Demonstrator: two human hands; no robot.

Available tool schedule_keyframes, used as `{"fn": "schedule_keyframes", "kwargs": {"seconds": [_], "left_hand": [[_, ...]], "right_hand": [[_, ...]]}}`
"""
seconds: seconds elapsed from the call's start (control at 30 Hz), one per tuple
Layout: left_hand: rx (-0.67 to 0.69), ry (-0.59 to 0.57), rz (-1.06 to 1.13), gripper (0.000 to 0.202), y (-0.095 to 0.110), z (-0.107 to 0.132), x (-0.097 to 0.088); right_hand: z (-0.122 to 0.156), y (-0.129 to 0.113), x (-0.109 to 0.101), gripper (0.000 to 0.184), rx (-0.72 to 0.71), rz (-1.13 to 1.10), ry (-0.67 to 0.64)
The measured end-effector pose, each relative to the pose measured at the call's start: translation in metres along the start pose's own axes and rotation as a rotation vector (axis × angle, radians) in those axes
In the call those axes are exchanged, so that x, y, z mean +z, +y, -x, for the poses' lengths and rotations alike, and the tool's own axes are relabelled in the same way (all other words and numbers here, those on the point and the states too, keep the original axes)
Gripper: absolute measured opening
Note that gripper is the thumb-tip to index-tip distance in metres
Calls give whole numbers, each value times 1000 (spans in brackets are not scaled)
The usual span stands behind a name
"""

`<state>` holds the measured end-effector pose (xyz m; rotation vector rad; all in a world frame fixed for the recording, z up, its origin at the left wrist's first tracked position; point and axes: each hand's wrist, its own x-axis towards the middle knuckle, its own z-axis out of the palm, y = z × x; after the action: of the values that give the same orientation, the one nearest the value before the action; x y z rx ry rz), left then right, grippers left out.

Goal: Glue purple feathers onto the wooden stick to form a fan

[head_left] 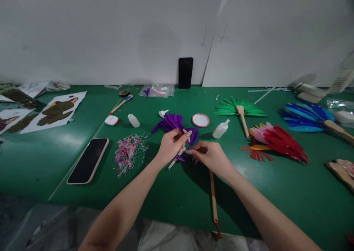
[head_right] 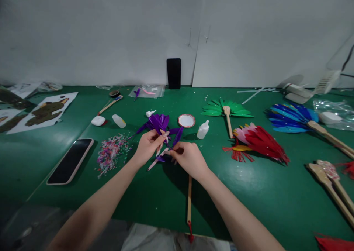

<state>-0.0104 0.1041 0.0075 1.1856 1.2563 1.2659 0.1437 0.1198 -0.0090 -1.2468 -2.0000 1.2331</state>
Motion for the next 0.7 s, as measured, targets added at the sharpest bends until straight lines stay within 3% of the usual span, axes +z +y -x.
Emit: {"fn": "schedule_keyframes", "kwargs": {"seconds": [0.27,0.47,0.7], "left_hand": [[54,2,-101,24,1,1,1],[270,7,-317,22,-4,6,1],[326,-1,-402,25,-10,5,2]], "right_hand": [[2,-2,-1,19,-139,244,78],[3,2,2,23,-301,542,225],[4,-1,3,22,-466,737,212]]}}
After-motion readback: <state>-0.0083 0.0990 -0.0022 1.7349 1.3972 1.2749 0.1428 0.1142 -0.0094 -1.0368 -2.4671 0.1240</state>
